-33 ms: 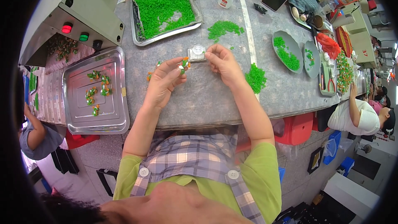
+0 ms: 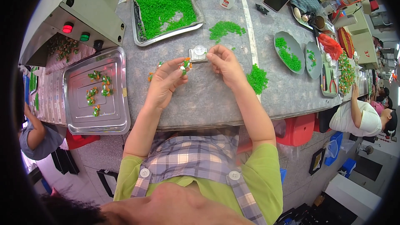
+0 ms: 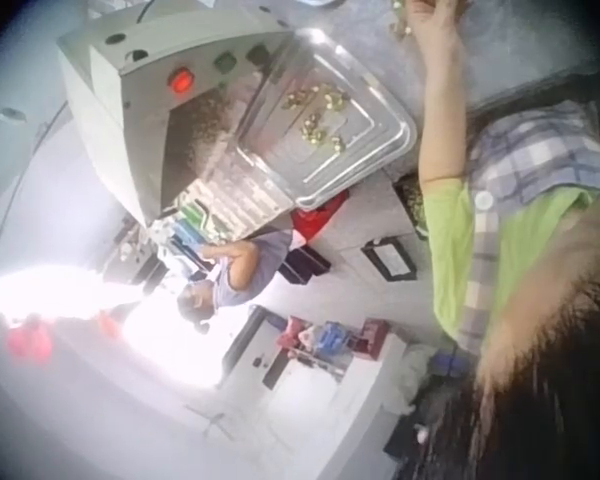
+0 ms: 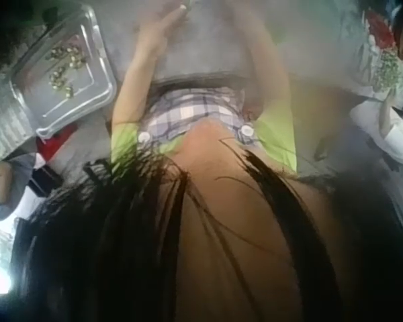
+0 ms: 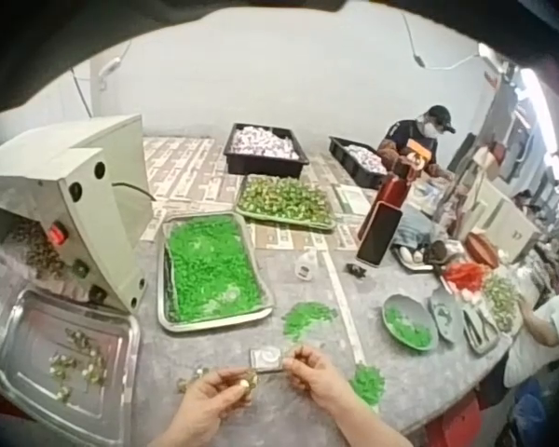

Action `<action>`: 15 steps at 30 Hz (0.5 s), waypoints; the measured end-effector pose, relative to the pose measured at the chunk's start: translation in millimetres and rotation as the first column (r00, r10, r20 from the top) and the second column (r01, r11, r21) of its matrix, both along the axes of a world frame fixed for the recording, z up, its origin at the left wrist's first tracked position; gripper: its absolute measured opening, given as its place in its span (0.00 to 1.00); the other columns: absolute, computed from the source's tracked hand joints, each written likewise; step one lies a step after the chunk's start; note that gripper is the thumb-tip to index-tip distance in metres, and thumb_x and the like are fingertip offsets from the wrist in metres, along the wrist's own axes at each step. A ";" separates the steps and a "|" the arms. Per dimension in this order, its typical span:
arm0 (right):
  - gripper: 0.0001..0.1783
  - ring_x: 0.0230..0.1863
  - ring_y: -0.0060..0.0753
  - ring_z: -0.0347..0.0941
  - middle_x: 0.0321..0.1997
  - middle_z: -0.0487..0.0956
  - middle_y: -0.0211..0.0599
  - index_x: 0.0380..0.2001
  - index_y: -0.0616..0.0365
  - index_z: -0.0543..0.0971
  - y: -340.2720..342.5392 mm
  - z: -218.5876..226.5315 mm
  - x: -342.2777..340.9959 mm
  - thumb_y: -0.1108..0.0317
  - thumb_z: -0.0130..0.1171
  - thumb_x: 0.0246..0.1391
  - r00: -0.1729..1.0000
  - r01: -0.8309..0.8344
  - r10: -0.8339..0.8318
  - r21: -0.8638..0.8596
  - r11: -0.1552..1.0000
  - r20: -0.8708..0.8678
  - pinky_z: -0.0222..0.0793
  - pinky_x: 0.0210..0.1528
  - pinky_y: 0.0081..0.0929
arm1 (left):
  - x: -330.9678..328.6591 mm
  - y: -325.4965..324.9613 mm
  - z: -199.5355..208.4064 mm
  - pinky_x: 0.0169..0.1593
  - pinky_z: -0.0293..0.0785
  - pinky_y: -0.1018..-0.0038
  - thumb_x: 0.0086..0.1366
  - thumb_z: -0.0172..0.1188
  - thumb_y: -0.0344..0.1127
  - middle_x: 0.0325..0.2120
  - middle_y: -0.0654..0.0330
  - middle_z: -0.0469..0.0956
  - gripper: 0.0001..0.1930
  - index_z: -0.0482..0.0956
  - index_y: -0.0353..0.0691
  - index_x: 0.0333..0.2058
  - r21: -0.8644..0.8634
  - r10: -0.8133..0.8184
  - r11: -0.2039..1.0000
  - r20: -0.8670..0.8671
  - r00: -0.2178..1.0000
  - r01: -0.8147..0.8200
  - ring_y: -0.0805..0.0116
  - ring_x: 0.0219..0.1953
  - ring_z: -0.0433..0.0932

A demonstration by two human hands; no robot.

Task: The person assembles small green plastic toy components by hand at a factory workstation.

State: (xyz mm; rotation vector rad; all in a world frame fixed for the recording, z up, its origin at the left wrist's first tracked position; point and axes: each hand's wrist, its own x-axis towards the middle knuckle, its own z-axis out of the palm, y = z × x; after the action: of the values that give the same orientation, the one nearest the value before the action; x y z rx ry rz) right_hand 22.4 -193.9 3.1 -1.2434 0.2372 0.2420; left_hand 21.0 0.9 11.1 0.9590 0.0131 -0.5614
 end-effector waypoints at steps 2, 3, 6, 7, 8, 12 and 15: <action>0.06 0.18 0.08 0.55 0.18 0.64 0.17 0.25 0.53 0.69 3.2 8.4 -7.4 0.67 0.56 0.46 0.998 0.023 -0.021 -0.033 0.999 0.064 0.48 0.18 0.08 | -0.6 -0.2 2.4 0.38 0.70 0.80 0.54 0.55 0.29 0.35 0.61 0.73 0.18 0.67 0.36 0.45 0.013 -0.011 1.000 -0.001 1.000 0.011 0.77 0.33 0.72; 0.06 0.18 0.08 0.55 0.18 0.64 0.17 0.25 0.53 0.69 6.0 12.9 -11.4 0.67 0.56 0.46 0.998 0.020 -0.018 -0.033 0.999 0.063 0.48 0.18 0.08 | 0.0 0.0 2.4 0.38 0.70 0.80 0.54 0.55 0.29 0.35 0.61 0.73 0.18 0.67 0.36 0.45 0.013 -0.009 1.000 -0.002 1.000 0.009 0.77 0.33 0.72; 0.06 0.18 0.10 0.55 0.19 0.64 0.19 0.26 0.55 0.69 19.8 24.6 -23.9 0.69 0.56 0.46 0.990 -0.038 0.041 -0.028 0.999 0.136 0.48 0.19 0.09 | -1.9 2.5 2.5 0.38 0.70 0.80 0.53 0.56 0.28 0.35 0.61 0.72 0.20 0.66 0.35 0.46 -0.022 -0.035 0.999 -0.028 0.999 0.034 0.76 0.33 0.72; 0.06 0.19 0.09 0.56 0.20 0.65 0.19 0.26 0.56 0.69 24.9 28.3 -25.8 0.70 0.56 0.46 0.984 -0.056 0.062 -0.038 0.998 0.166 0.48 0.19 0.09 | -1.8 2.3 3.7 0.38 0.70 0.80 0.52 0.56 0.27 0.35 0.61 0.72 0.20 0.66 0.35 0.46 -0.013 -0.049 0.999 -0.022 0.999 0.049 0.76 0.33 0.72; 0.05 0.21 0.09 0.56 0.21 0.66 0.19 0.26 0.56 0.70 28.5 29.8 -26.5 0.70 0.56 0.46 0.977 -0.075 0.083 -0.048 0.996 0.195 0.48 0.20 0.09 | -1.8 2.1 4.5 0.38 0.70 0.80 0.52 0.56 0.26 0.35 0.61 0.72 0.20 0.66 0.34 0.45 -0.003 -0.063 0.998 -0.017 0.998 0.063 0.76 0.33 0.72; 0.05 0.31 0.11 0.64 0.28 0.70 0.22 0.27 0.58 0.71 27.3 24.2 -26.6 0.71 0.55 0.47 0.972 -0.103 0.112 -0.053 0.993 0.206 0.59 0.33 0.11 | -1.6 -0.1 4.5 0.38 0.71 0.80 0.52 0.56 0.26 0.34 0.60 0.72 0.20 0.66 0.34 0.45 -0.040 -0.070 0.997 -0.019 0.997 0.070 0.76 0.33 0.72; 0.05 0.32 0.12 0.65 0.28 0.71 0.23 0.27 0.58 0.70 29.1 22.4 -25.7 0.71 0.55 0.47 0.967 -0.118 0.120 -0.022 0.993 0.224 0.60 0.34 0.11 | -1.3 0.2 1.9 0.38 0.71 0.80 0.52 0.56 0.26 0.34 0.60 0.72 0.19 0.67 0.33 0.44 -0.027 -0.079 0.997 -0.019 0.997 0.079 0.76 0.33 0.72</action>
State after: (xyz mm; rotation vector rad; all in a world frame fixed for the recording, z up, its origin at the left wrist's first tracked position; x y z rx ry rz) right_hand -3.3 -164.8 25.5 -1.2839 -0.0324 0.2012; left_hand 19.7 1.1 13.0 0.9311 -0.0147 -0.6424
